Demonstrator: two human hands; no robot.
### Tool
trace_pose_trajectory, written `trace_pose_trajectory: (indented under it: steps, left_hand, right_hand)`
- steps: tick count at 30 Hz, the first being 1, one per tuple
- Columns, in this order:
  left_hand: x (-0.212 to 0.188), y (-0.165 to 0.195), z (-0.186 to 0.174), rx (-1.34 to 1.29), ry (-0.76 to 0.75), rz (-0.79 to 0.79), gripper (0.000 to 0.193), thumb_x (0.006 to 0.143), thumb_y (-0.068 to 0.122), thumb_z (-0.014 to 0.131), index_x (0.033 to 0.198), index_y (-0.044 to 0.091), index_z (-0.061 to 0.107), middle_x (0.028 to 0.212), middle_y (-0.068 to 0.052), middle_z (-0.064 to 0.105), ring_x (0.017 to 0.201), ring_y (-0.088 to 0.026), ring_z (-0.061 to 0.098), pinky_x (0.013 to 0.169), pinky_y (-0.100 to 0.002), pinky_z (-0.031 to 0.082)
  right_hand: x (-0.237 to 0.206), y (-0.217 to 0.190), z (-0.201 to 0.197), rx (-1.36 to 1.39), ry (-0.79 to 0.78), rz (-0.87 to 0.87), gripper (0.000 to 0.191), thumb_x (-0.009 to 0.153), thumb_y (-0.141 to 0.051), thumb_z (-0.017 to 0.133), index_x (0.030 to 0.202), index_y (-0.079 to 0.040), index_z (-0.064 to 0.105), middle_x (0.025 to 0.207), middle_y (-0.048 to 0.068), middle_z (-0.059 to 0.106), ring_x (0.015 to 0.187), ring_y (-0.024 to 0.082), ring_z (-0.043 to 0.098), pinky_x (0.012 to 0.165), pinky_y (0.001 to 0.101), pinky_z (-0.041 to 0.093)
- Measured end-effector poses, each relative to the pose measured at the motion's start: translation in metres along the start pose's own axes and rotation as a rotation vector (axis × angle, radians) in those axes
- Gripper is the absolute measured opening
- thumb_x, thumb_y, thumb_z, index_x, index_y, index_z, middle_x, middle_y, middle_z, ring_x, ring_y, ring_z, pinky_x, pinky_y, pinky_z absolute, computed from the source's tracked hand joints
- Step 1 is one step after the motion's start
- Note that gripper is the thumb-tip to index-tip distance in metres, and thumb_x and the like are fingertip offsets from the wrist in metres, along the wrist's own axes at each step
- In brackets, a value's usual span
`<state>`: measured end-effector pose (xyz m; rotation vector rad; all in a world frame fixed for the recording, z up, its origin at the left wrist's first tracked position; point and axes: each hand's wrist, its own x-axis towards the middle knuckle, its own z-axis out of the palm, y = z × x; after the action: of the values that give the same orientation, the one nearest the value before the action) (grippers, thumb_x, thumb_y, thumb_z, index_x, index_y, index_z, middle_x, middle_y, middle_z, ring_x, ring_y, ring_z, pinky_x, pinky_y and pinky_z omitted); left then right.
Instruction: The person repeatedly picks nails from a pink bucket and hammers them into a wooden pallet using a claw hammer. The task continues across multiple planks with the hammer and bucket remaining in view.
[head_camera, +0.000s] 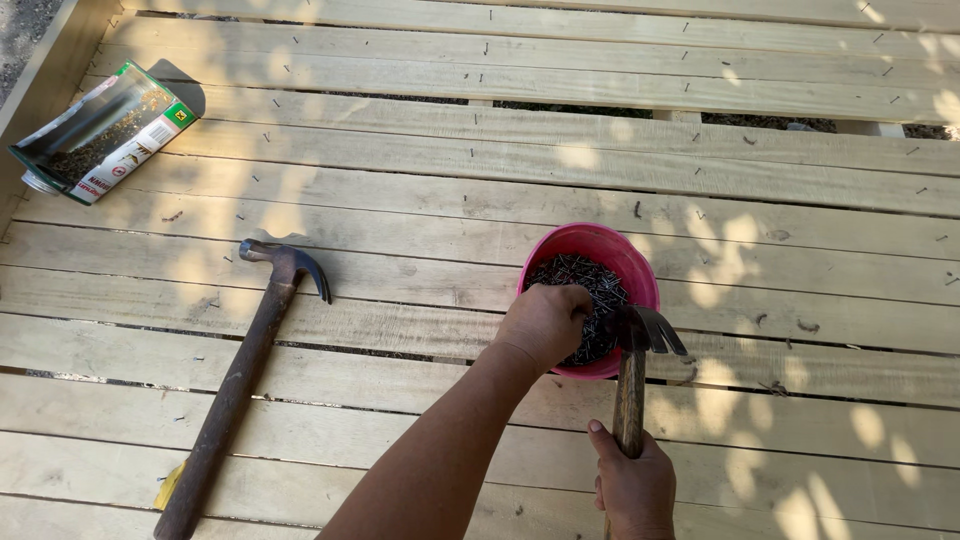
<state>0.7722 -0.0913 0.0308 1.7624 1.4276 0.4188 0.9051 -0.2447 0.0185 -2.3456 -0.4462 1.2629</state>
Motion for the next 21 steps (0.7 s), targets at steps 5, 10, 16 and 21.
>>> trace_pose_trajectory:
  steps: [5,10,16,21]
  left_hand:
    - [0.011,-0.005,-0.003,-0.138,0.060,0.005,0.024,0.092,0.009,0.061,0.110,0.015,0.075,0.095,-0.016,0.077,0.086,-0.032,0.075,0.085,-0.042,0.061]
    - [0.017,-0.009,-0.017,-0.223,-0.030,-0.030,0.030,0.087,0.003,0.067,0.115,0.014,0.073,0.101,-0.014,0.076,0.090,-0.028,0.074,0.083,-0.038,0.061]
    - [0.026,-0.005,-0.032,-0.534,-0.104,-0.170,0.028,0.081,-0.005,0.069,0.106,0.009,0.068,0.118,-0.009,0.069,0.093,-0.025,0.076,0.079,-0.037,0.067]
    - [0.035,-0.032,-0.043,-0.337,0.116,0.154,0.012,0.079,0.000,0.079,0.090,0.003,0.080,0.117,-0.010,0.067,0.101,-0.028,0.070,0.091,-0.034,0.058]
  right_hand:
    - [0.005,-0.002,0.007,0.062,0.013,0.018,0.037,0.091,-0.028,0.079,0.081,-0.002,0.055,0.056,0.008,0.048,0.040,0.017,0.046,0.039,0.0374,0.041]
    - [0.001,-0.014,0.017,0.078,0.012,0.016,0.040,0.092,-0.031,0.079,0.082,-0.002,0.052,0.056,0.008,0.047,0.040,0.016,0.046,0.039,0.0370,0.043]
    - [-0.010,-0.035,0.038,0.157,0.007,-0.032,0.031,0.088,-0.025,0.079,0.082,-0.002,0.058,0.053,0.008,0.047,0.039,0.019,0.045,0.039,0.0387,0.038]
    - [-0.019,-0.046,0.073,0.241,0.003,-0.069,0.036,0.088,-0.026,0.081,0.083,-0.001,0.056,0.053,0.006,0.046,0.040,0.016,0.043,0.039,0.0361,0.037]
